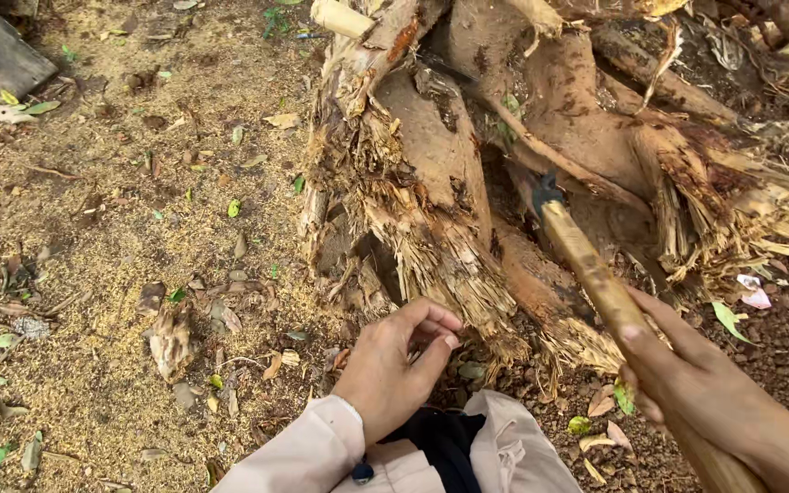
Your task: The person uses a machete to chop and pry bark and splintered wood from a large tree stump, then switches to a wooden-handled adze to hack at the root base, and later returns to the machete and a small knife to strip remaining bark from the roots.
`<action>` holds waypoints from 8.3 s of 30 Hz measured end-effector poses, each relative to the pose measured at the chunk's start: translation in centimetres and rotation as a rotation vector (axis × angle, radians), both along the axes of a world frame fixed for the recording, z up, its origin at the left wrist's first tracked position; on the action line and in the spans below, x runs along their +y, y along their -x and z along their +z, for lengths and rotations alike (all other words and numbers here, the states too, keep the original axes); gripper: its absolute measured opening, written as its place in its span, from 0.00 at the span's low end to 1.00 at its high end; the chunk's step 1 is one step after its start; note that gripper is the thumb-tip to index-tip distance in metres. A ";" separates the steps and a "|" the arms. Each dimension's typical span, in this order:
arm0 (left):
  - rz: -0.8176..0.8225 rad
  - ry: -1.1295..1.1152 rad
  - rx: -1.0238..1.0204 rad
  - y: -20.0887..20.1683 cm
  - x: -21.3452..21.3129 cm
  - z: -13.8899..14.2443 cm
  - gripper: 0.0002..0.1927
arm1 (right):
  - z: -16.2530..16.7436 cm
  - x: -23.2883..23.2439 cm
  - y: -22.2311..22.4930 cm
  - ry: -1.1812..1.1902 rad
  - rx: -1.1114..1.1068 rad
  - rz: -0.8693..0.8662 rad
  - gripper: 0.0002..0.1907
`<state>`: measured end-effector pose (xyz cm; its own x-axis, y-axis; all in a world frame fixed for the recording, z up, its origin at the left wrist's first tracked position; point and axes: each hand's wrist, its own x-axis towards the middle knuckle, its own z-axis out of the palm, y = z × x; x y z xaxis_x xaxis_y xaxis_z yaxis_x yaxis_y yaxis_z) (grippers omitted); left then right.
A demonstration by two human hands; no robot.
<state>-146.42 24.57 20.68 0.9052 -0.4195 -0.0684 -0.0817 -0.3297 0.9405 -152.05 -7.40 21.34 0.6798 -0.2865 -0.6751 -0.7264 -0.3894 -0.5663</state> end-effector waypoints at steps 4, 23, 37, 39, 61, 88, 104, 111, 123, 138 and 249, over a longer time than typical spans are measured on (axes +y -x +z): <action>0.056 0.009 0.058 -0.1 0.4 -0.1 0.10 | 0.6 -0.7 -0.7 -0.077 -0.137 -0.174 0.30; 0.099 -0.012 -0.050 -0.2 2.8 -1.1 0.09 | -1.0 1.2 -3.0 -0.058 -0.037 -0.046 0.29; 0.063 -0.081 0.068 -0.1 3.2 -0.2 0.10 | 6.2 7.5 -13.9 0.561 -0.093 0.443 0.37; 0.088 -0.048 0.015 0.0 3.5 -0.5 0.09 | 5.8 7.9 -15.7 0.611 -0.070 0.426 0.36; 0.029 -0.012 0.056 -0.8 2.4 -1.6 0.09 | 10.2 -0.9 -6.8 0.518 -0.118 0.228 0.26; -0.051 -0.084 0.059 1.0 1.8 -1.3 0.10 | 3.6 6.7 -2.0 -0.170 -0.083 -0.116 0.29; -0.136 -0.021 -0.602 -0.4 -1.8 0.5 0.30 | 1.6 8.0 -5.3 -0.624 -0.334 -0.168 0.29; -0.069 -0.171 -0.364 -0.1 -0.3 -0.3 0.28 | 1.7 5.0 -2.0 -0.435 -0.255 -0.147 0.29; -0.104 -0.243 -0.388 -1.6 -0.7 -1.3 0.20 | -0.1 2.2 2.7 -0.417 -0.312 -0.217 0.35; -0.170 -0.197 -0.385 -2.6 -1.6 -1.3 0.13 | -3.8 3.7 9.1 -0.336 -0.157 -0.311 0.39; -0.389 -0.317 -0.197 1.2 0.5 -1.8 0.12 | -0.3 0.2 -3.4 0.649 0.070 0.438 0.40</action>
<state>-147.58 25.07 18.87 0.6958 -0.7125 -0.0904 -0.4195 -0.5054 0.7540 -148.68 -7.23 21.06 0.7842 -0.3539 -0.5098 -0.4560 -0.8857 -0.0867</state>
